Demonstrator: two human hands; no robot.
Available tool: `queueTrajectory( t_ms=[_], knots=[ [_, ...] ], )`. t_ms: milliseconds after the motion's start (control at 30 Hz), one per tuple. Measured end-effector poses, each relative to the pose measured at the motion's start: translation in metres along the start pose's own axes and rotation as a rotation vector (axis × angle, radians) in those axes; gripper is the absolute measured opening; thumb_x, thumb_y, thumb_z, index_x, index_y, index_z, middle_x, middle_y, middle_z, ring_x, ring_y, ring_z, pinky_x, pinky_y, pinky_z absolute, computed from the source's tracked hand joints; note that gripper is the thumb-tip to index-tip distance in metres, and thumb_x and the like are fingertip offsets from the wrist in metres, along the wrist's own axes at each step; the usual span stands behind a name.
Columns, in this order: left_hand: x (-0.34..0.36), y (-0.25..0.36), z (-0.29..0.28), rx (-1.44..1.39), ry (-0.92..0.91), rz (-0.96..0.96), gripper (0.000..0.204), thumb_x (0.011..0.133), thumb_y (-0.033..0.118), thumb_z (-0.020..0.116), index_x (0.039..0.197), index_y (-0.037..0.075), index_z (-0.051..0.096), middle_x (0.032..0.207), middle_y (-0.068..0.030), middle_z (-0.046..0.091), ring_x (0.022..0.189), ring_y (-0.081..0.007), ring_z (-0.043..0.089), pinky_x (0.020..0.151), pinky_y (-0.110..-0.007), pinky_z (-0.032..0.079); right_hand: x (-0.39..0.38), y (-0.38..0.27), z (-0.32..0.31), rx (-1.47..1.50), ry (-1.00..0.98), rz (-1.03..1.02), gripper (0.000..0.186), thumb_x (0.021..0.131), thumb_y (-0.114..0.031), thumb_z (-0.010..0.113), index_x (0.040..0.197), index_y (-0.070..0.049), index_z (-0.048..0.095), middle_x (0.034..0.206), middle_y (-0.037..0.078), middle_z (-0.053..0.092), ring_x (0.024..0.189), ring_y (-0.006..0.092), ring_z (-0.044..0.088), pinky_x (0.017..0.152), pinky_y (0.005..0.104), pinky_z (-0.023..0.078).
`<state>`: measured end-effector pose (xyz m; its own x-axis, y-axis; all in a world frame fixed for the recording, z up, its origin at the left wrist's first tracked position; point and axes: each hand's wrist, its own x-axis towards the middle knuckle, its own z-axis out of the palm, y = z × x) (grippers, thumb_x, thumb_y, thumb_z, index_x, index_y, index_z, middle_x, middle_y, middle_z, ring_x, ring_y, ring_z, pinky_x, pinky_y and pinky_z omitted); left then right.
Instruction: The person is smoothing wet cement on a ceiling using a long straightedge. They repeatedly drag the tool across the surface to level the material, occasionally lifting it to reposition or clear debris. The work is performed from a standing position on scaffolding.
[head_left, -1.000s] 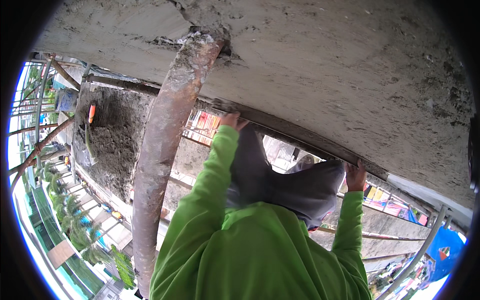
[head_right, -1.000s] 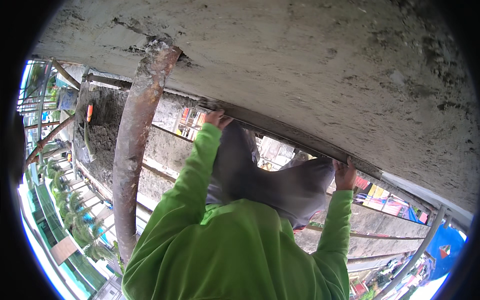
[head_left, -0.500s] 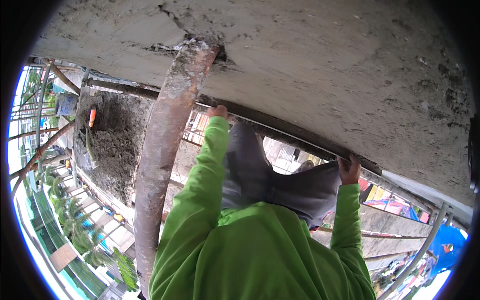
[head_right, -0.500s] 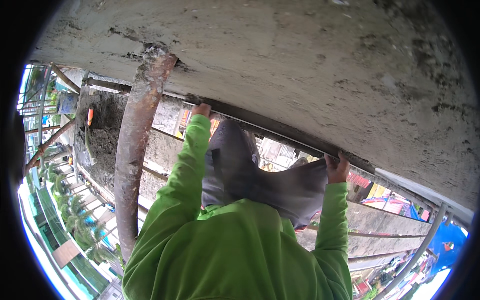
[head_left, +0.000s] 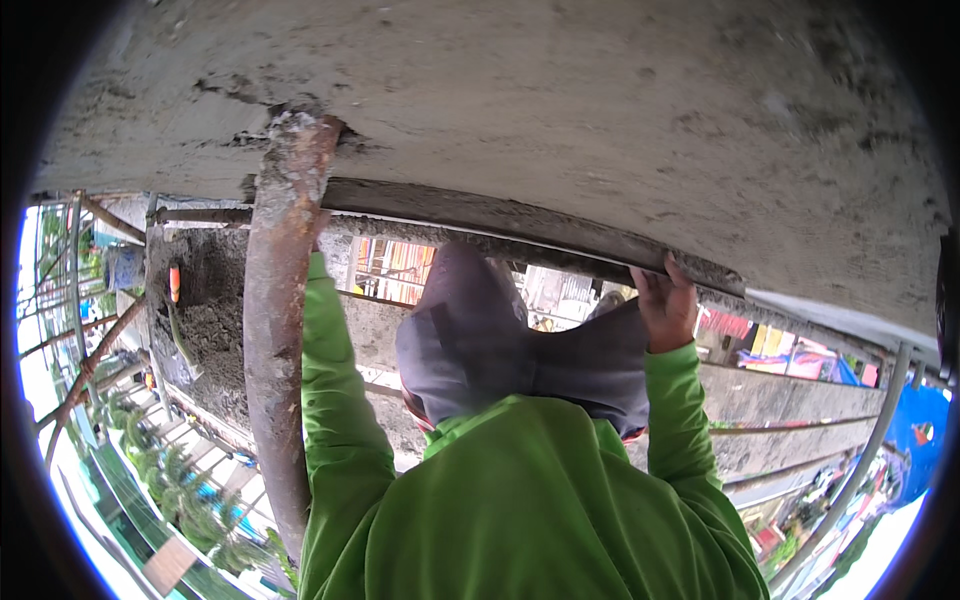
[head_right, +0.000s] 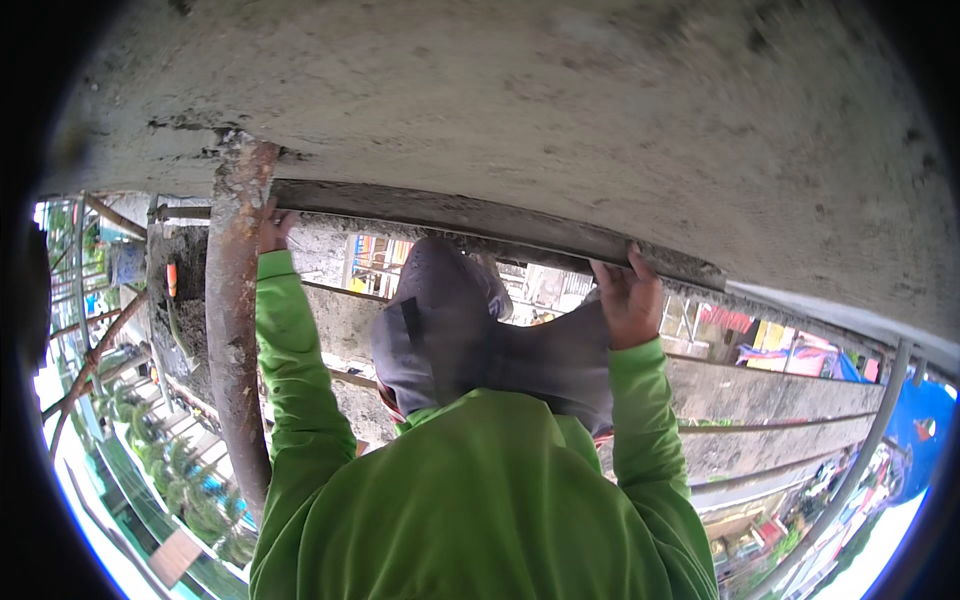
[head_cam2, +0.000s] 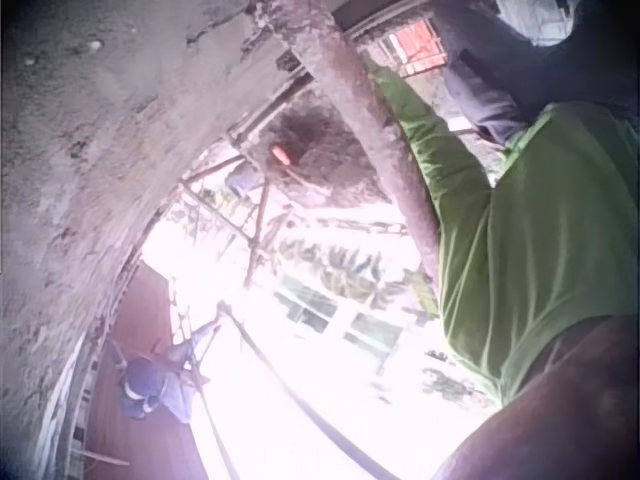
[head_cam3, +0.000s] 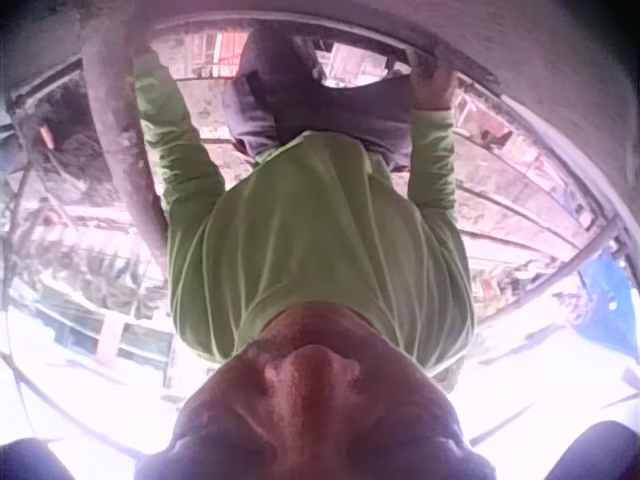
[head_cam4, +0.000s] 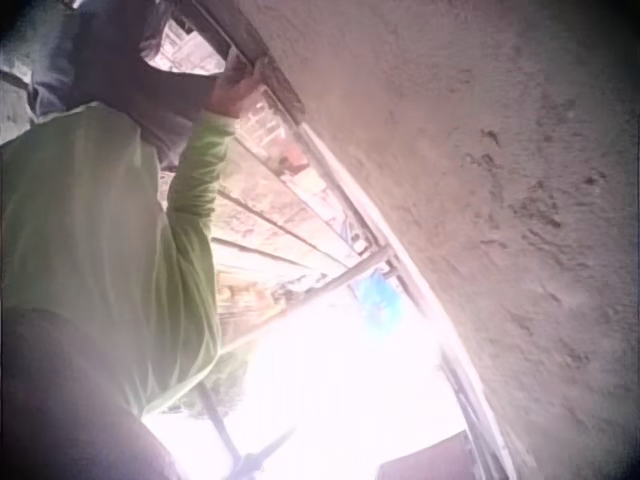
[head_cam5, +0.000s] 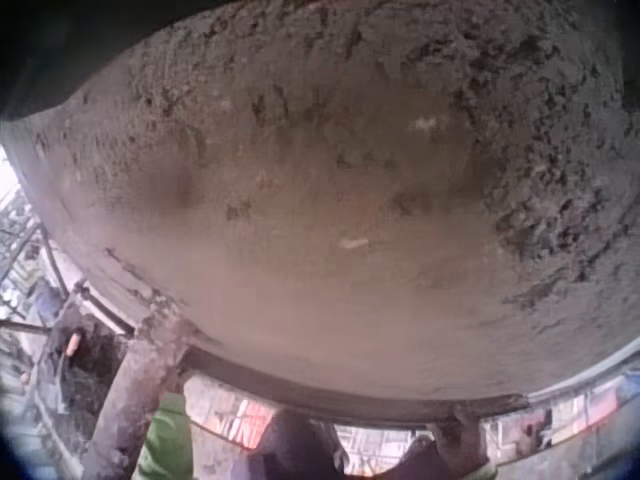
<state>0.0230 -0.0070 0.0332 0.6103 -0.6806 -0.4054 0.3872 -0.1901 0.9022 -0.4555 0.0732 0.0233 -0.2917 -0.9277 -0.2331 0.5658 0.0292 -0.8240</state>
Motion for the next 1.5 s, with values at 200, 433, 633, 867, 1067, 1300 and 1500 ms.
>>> queueTrajectory(
  t_ms=[200, 433, 633, 867, 1067, 1300, 1500],
  knots=[
    [-0.024, 0.048, 0.010, -0.050, 0.032, 0.236, 0.031, 0.077, 0.009, 0.049, 0.105, -0.002, 0.041, 0.093, -0.0138, 0.047, 0.085, -0.0251, 0.048, 0.071, -0.041, 0.050, -0.021, 0.071, 0.013, -0.520, -0.286, -0.525, 0.037, 0.070, -0.004, 0.064, 0.101, 0.003, 0.046, 0.080, 0.013, 0.059, 0.069, 0.0155, 0.059, 0.061, 0.0259, 0.048],
    [-0.030, -0.033, 0.005, 0.030, 0.141, 0.186, 0.031, 0.080, 0.011, 0.049, 0.107, -0.001, 0.040, 0.098, -0.0144, 0.048, 0.090, -0.0262, 0.047, 0.070, -0.044, 0.049, -0.009, 0.170, 0.070, 0.703, 0.165, 0.788, 0.024, 0.083, -0.012, 0.046, 0.102, 0.002, 0.042, 0.101, 0.017, 0.050, 0.089, 0.0281, 0.052, 0.079, 0.0397, 0.047],
    [0.021, -0.090, -0.015, 0.157, 0.076, 0.146, 0.044, 0.079, 0.006, 0.046, 0.114, -0.007, 0.025, 0.101, -0.0210, 0.044, 0.082, -0.0340, 0.051, 0.067, -0.047, 0.052, 0.005, 0.214, 0.065, 0.704, 0.244, 0.820, 0.024, 0.080, -0.015, 0.050, 0.098, 0.000, 0.044, 0.092, 0.015, 0.053, 0.079, 0.0309, 0.055, 0.072, 0.0452, 0.050],
    [0.056, -0.073, 0.000, 0.165, -0.003, 0.093, 0.039, 0.076, 0.004, 0.046, 0.110, -0.006, 0.029, 0.096, -0.0222, 0.046, 0.079, -0.0328, 0.054, 0.064, -0.049, 0.052, 0.049, 0.317, -0.008, 0.228, 0.333, 0.418, 0.048, 0.067, -0.038, 0.063, 0.094, 0.000, 0.050, 0.092, 0.017, 0.054, 0.082, 0.0335, 0.053, 0.071, 0.0381, 0.047],
    [0.057, -0.067, -0.036, 0.220, 0.167, 0.117, 0.026, 0.075, 0.004, 0.045, 0.097, -0.008, 0.039, 0.085, -0.0191, 0.053, 0.071, -0.0272, 0.058, 0.064, -0.044, 0.053, 0.042, 0.287, 0.010, 0.256, 0.305, 0.582, 0.046, 0.075, -0.035, 0.050, 0.105, -0.002, 0.043, 0.108, 0.014, 0.044, 0.100, 0.0309, 0.042, 0.079, 0.0431, 0.041],
    [0.063, -0.070, -0.021, 0.212, 0.160, 0.113, 0.046, 0.074, 0.003, 0.046, 0.114, -0.007, 0.026, 0.099, -0.0236, 0.044, 0.078, -0.0329, 0.055, 0.060, -0.046, 0.053, 0.058, 0.243, 0.009, 0.708, 0.511, 0.752, 0.037, 0.089, -0.021, 0.021, 0.123, -0.010, 0.026, 0.130, 0.009, 0.023, 0.121, 0.0301, 0.020, 0.089, 0.0631, 0.025],
    [0.021, -0.088, 0.022, 0.180, 0.248, 0.169, 0.015, 0.072, 0.003, 0.045, 0.083, -0.006, 0.039, 0.056, -0.0094, 0.044, 0.047, -0.0163, 0.046, 0.061, -0.048, 0.052, 0.064, 0.239, -0.026, 0.699, 0.514, 0.698, 0.037, 0.088, -0.021, 0.020, 0.123, -0.010, 0.028, 0.130, 0.009, 0.023, 0.121, 0.0315, 0.020, 0.089, 0.0633, 0.023]
  ],
)
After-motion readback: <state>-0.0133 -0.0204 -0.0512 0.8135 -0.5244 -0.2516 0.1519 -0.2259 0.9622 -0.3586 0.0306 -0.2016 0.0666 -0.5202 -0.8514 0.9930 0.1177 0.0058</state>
